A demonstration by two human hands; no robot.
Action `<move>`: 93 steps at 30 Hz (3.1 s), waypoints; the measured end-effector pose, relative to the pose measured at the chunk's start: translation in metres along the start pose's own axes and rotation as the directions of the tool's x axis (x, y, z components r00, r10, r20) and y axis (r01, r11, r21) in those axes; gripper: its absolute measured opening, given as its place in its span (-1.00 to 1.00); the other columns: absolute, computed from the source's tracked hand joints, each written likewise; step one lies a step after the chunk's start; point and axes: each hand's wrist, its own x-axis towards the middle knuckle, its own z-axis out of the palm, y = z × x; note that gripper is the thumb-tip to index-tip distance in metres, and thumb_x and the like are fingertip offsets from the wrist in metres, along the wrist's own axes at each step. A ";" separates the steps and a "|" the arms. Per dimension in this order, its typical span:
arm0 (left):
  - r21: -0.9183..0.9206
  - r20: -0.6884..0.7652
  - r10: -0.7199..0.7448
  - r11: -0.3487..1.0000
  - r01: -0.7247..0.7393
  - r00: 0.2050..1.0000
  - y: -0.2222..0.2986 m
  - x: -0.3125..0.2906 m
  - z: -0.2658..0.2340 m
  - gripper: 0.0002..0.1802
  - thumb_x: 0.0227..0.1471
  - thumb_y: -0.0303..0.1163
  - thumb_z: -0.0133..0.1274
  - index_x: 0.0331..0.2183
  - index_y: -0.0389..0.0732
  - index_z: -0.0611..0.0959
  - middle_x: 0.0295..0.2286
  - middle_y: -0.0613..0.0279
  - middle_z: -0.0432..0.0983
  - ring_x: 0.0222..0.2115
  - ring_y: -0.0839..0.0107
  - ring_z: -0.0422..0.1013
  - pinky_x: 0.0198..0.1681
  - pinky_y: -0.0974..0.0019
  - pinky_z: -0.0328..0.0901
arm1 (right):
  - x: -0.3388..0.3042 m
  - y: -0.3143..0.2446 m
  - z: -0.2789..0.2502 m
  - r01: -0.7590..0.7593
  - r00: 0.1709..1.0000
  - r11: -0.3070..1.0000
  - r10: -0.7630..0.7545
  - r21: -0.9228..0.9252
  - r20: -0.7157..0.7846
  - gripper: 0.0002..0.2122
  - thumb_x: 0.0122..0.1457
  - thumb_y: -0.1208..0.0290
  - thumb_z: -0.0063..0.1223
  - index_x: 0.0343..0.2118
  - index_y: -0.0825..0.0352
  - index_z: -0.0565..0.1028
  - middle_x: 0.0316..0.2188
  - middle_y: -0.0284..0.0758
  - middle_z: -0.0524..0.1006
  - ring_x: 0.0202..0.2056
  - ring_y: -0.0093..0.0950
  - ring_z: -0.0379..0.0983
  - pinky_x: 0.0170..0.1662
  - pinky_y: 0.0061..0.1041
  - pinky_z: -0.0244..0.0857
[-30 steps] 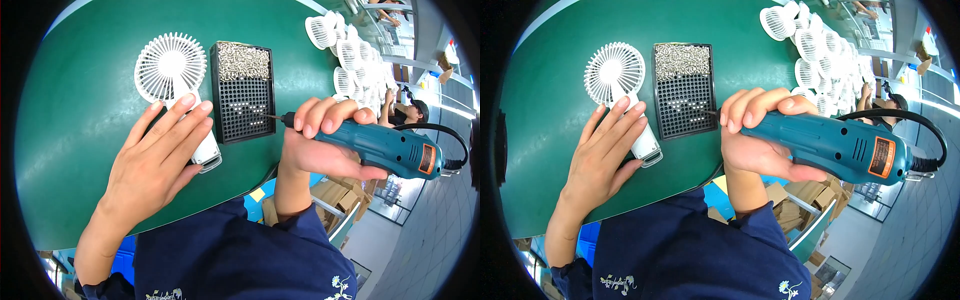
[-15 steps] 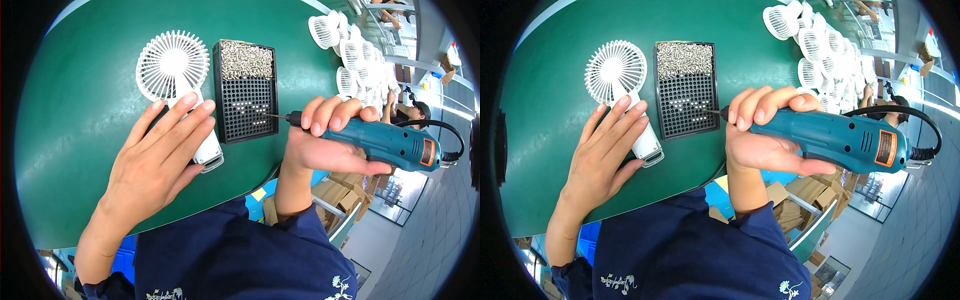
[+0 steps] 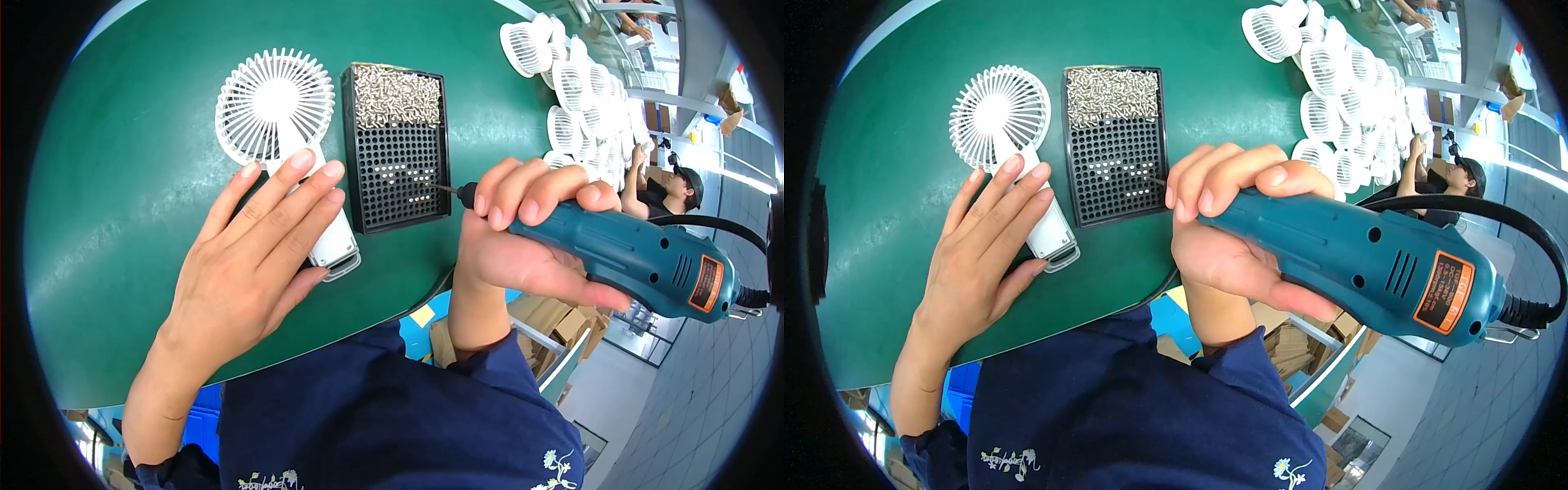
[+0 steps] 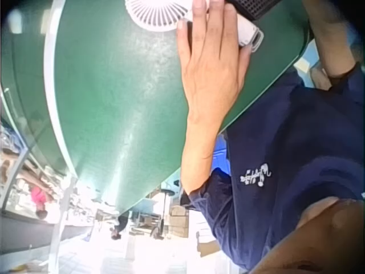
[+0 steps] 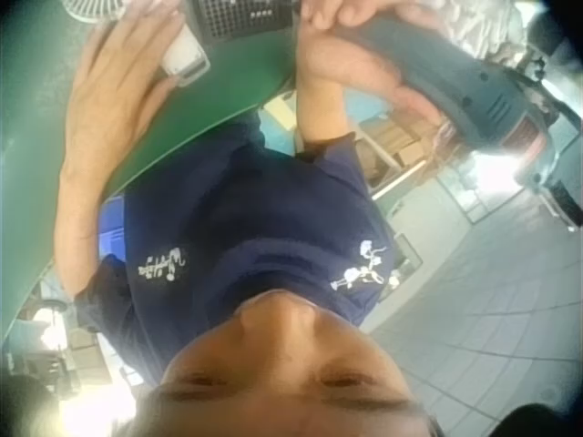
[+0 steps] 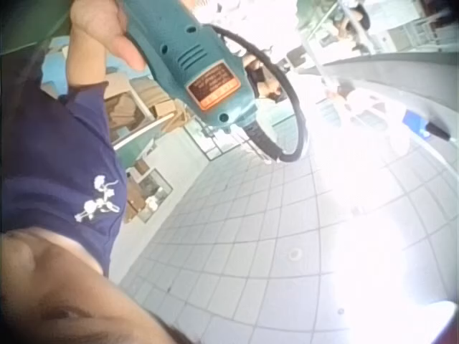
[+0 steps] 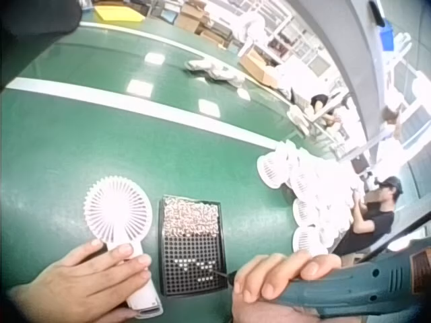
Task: The person assembles handheld electric fans by securing the fan housing with screws using an electric screwdriver.
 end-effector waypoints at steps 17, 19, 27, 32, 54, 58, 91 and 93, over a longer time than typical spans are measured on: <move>-0.002 -0.018 0.009 1.000 -0.009 1.000 0.001 0.000 0.000 -0.28 -0.14 -0.39 0.23 0.12 -0.26 0.45 0.18 0.11 0.28 0.26 0.10 0.13 0.31 -0.03 -0.03 | -0.003 0.004 -0.001 -0.001 0.993 0.995 0.013 0.100 -0.114 -0.07 -0.10 -0.65 -0.45 -0.15 0.33 0.30 -0.63 -0.26 0.34 -0.72 -0.43 0.24 -0.71 -0.47 0.20; 0.033 -0.028 0.014 0.999 -0.013 1.000 0.001 0.000 0.000 -0.31 -0.13 -0.42 0.22 0.11 -0.28 0.45 0.19 0.17 0.28 0.25 0.16 0.15 0.27 -0.02 0.05 | -0.002 0.004 -0.001 -0.005 0.992 0.993 0.019 0.116 -0.125 -0.07 -0.10 -0.65 -0.45 -0.15 0.32 0.30 -0.63 -0.26 0.34 -0.72 -0.43 0.25 -0.71 -0.47 0.21; 0.019 -0.042 0.022 1.000 -0.021 0.999 0.000 -0.001 0.003 -0.31 -0.13 -0.43 0.23 0.10 -0.27 0.45 0.18 0.18 0.29 0.24 0.17 0.16 0.27 -0.01 0.05 | 0.006 -0.019 0.006 0.042 0.995 0.995 -0.033 0.094 -0.090 -0.10 0.00 -0.59 -0.43 -0.06 0.32 0.30 -0.57 -0.25 0.35 -0.74 -0.45 0.26 -0.73 -0.46 0.19; -0.044 -0.036 0.021 0.999 -0.022 0.999 -0.002 -0.004 0.001 -0.26 -0.14 -0.45 0.23 0.14 -0.25 0.41 0.20 0.16 0.25 0.27 0.16 0.10 0.31 -0.01 -0.03 | 0.005 -0.042 0.042 -0.103 0.993 0.985 0.110 0.136 -0.046 -0.31 0.12 -0.40 -0.16 -0.11 0.28 0.34 -0.56 -0.38 0.34 -0.72 -0.55 0.24 -0.72 -0.53 0.15; -0.074 -0.113 0.065 0.994 -0.074 0.991 -0.006 -0.002 0.013 -0.32 -0.09 -0.38 0.18 0.12 -0.27 0.42 0.18 0.13 0.29 0.25 0.18 0.15 0.29 0.01 0.03 | -0.033 -0.023 0.081 -0.178 0.957 0.982 0.159 0.059 0.242 -0.35 0.10 -0.36 -0.07 -0.15 0.26 0.30 -0.56 -0.28 0.40 -0.71 -0.41 0.31 -0.67 -0.42 0.25; -0.052 -0.095 0.075 0.995 -0.080 0.993 -0.006 0.002 0.011 -0.27 -0.09 -0.28 0.22 0.12 -0.28 0.41 0.18 0.11 0.27 0.25 0.16 0.13 0.29 0.00 0.02 | -0.032 -0.023 0.076 -0.172 0.965 0.979 0.144 0.111 0.221 -0.37 0.12 -0.33 -0.07 -0.16 0.27 0.31 -0.56 -0.28 0.39 -0.71 -0.43 0.28 -0.66 -0.44 0.23; 0.308 -0.304 -0.041 0.941 0.139 0.952 -0.123 0.114 -0.037 -0.56 0.11 -0.37 0.05 0.02 -0.32 0.47 0.14 -0.04 0.27 0.24 -0.04 0.07 0.31 -0.05 -0.08 | -0.111 -0.031 -0.003 -0.387 0.655 0.677 0.680 0.626 -0.330 -0.33 0.22 -0.38 -0.46 -0.16 0.27 0.31 -0.58 -0.38 0.33 -0.70 -0.57 0.20 -0.61 -0.52 0.18; 0.287 -0.300 -0.051 0.948 0.140 0.953 -0.124 0.113 -0.038 -0.55 0.10 -0.35 0.06 0.02 -0.31 0.47 0.14 -0.03 0.27 0.24 -0.04 0.07 0.31 -0.05 -0.08 | -0.110 -0.031 -0.003 -0.391 0.658 0.681 0.677 0.619 -0.329 -0.34 0.22 -0.38 -0.45 -0.17 0.26 0.32 -0.58 -0.38 0.33 -0.70 -0.57 0.20 -0.60 -0.52 0.17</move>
